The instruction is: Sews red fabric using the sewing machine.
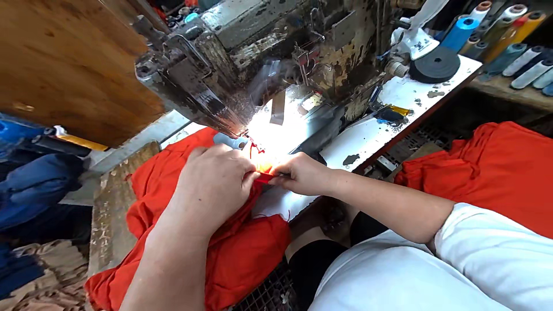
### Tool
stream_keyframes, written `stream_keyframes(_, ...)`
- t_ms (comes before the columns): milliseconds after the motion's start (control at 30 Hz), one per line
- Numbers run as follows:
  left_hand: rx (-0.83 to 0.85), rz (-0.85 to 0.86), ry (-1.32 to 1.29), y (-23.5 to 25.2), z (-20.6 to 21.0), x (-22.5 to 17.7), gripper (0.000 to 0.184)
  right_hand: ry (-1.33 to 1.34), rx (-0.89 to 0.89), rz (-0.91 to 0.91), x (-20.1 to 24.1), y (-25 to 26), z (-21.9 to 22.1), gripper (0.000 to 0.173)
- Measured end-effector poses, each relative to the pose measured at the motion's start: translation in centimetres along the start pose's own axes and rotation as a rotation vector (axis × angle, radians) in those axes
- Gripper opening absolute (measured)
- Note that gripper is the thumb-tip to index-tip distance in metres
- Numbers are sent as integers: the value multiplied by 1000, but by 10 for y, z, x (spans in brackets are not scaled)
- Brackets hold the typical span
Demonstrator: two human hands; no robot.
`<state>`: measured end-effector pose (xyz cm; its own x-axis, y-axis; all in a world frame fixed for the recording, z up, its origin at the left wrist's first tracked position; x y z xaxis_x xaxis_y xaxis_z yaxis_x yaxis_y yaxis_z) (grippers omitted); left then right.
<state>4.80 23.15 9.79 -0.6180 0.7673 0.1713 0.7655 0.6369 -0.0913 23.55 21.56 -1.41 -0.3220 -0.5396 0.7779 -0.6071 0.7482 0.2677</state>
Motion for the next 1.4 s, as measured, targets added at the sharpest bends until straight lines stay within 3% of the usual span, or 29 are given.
stream_keyframes(133, -190, 59, -113, -1, 19, -11, 30, -33, -36, -12, 5, -6, -7, 16)
stream_keyframes(233, -196, -2, -164, -6, 53, -19, 22, -166, -47, -30, 6, -23, -4, 11)
stream_keyframes(367, -330, -110, -124, -8, 77, -33, 30, -263, -122, -55, 4, -32, 2, 14)
stream_keyframes(467, -284, -171, -120, -1, 70, -32, 35, -285, -141, -51, 5, -26, 3, 14)
stream_keyframes(600, -190, -256, -126, 15, 62, -14, 24, -265, -176, -21, 1, -3, 1, 14)
stream_keyframes(800, -222, -381, -100, 29, 64, -5, 18, -288, -95, 119, 4, 11, -1, 24)
stream_keyframes(867, -226, -432, -119, 29, 66, -13, 19, -293, -94, 52, 6, -2, -6, 23)
stream_keyframes(967, -280, -488, -179, 30, 82, -21, 24, -271, -337, -227, 12, -43, -55, 18)
stream_keyframes(1033, -375, -514, -208, 30, 94, -21, 23, -283, -635, -326, 9, -76, -128, 18)
stream_keyframes(1067, -432, -505, -213, 31, 97, -20, 22, -243, -812, -301, 1, -89, -172, 19)
stream_keyframes(1133, -499, -480, -241, 32, 101, -20, 22, -5, -1099, -55, -21, -100, -258, 16)
stream_keyframes(1167, -522, -452, -259, 32, 102, -21, 21, 105, -1079, 93, -36, -100, -297, 14)
stream_keyframes(1233, -591, -387, -278, 29, 105, -20, 16, 255, -788, 140, -73, -99, -357, 25)
stream_keyframes(1267, -640, -350, -260, 28, 107, -20, 15, 322, -684, 162, -88, -96, -374, 23)
stream_keyframes(1300, -685, -320, -236, 28, 110, -20, 15, 362, -674, 220, -95, -91, -380, 9)
stream_keyframes(1400, -708, -316, -181, 29, 115, -20, 17, 280, -969, 537, -56, -64, -355, 20)
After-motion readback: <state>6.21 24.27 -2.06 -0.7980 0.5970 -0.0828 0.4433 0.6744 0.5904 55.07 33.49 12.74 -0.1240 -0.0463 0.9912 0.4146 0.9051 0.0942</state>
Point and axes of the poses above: each hand's wrist, its own y-axis towards the middle knuckle, its own z-axis out of the palm, x = y × z, the point moved 1 cm from there along y, towards the middle knuckle, and after that the axes turned 12 degrees about x, right-handed, at the moved point
